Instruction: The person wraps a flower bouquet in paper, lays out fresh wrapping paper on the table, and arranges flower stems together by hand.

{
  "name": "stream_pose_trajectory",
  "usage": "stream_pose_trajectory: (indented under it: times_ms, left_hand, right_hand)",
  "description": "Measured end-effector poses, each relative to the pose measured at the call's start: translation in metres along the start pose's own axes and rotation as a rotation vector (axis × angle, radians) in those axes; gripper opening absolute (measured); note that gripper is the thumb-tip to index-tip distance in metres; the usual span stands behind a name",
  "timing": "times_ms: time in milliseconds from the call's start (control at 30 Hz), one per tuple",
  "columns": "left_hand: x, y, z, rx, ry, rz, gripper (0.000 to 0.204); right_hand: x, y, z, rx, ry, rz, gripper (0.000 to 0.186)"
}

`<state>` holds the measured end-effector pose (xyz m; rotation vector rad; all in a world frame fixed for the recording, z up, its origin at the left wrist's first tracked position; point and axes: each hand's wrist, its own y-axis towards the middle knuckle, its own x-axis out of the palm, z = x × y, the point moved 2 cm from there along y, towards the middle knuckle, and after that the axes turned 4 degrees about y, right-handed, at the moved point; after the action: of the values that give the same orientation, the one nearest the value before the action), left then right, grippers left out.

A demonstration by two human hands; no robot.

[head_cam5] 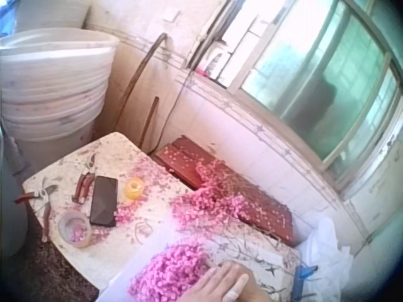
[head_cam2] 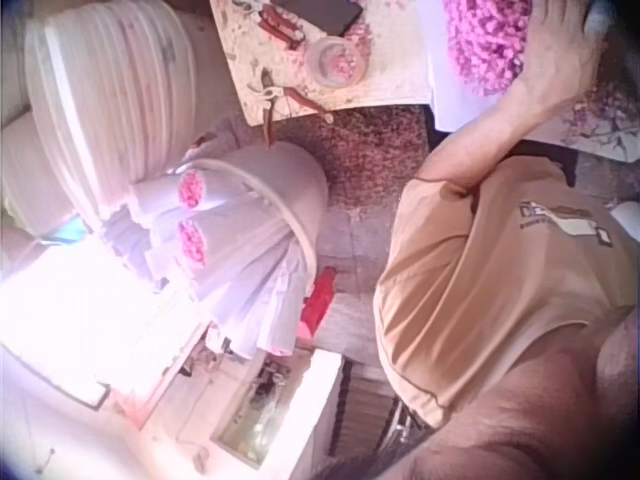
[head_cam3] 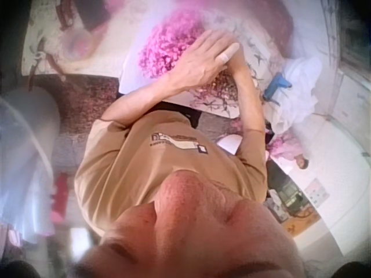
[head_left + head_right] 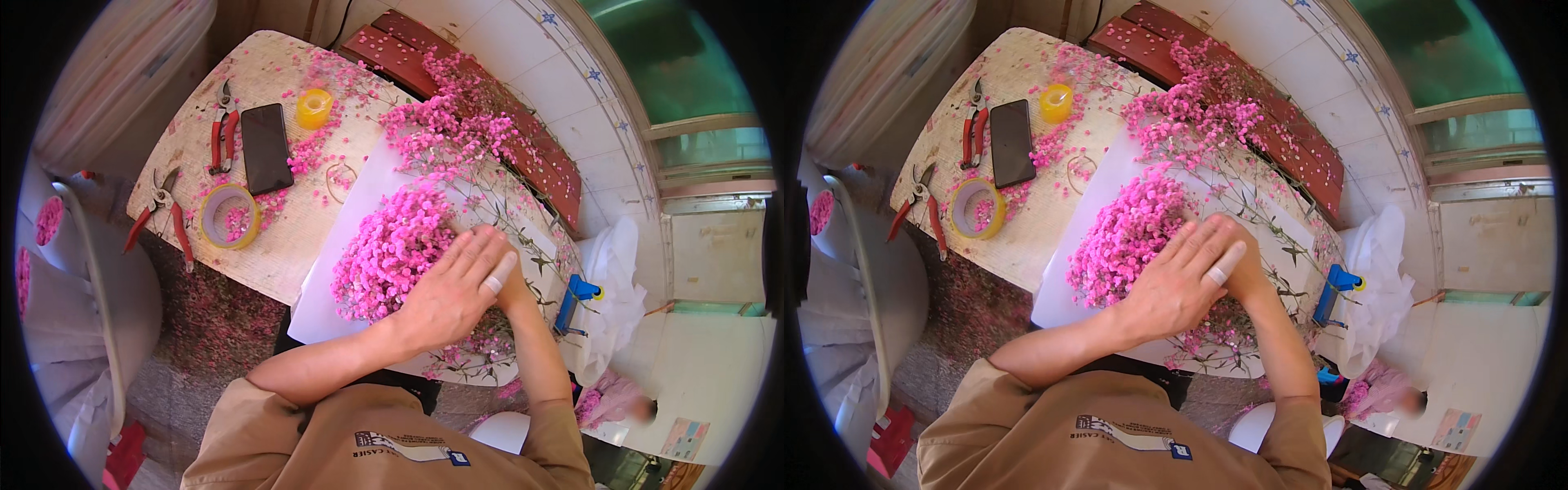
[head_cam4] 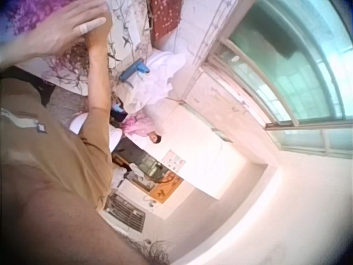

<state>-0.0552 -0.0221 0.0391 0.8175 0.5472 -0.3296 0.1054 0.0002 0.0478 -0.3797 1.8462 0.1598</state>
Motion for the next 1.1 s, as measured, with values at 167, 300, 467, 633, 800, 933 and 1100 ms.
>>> stream_pose_trajectory:
  times_ms: [167, 300, 467, 633, 800, 933, 1100]
  left_hand:
    - [0.014, -0.008, -0.016, -0.221, 0.181, -0.12, 0.079]
    - [0.012, -0.009, -0.013, -0.223, 0.219, -0.126, 0.073]
    - [0.013, -0.008, -0.011, -0.199, 0.244, -0.132, 0.068]
    - [0.011, -0.004, -0.008, -0.178, 0.254, -0.161, 0.065]
    - [0.013, 0.01, -0.013, -0.171, 0.312, -0.212, 0.064]
    - [0.016, 0.016, -0.022, -0.177, 0.264, -0.192, 0.062]
    - [0.012, 0.042, -0.008, -0.073, 0.26, -0.062, 0.059]
  right_hand:
    - [-0.013, 0.006, 0.014, -0.145, 0.187, -0.119, 0.045]
    - [-0.064, 0.007, 0.08, 0.084, 0.453, 0.018, 0.053]
    - [-0.009, 0.013, 0.145, 0.258, -0.316, -0.121, 0.043]
    - [-0.041, 0.018, 0.19, 0.461, 0.229, 0.196, 0.024]
    - [-0.2, 0.016, 0.124, 0.279, 0.138, 0.31, 0.021]
    - [-0.312, -0.023, 0.087, 0.133, 0.1, 0.509, 0.024]
    - [-0.369, -0.042, 0.084, 0.13, -0.13, 0.502, 0.025]
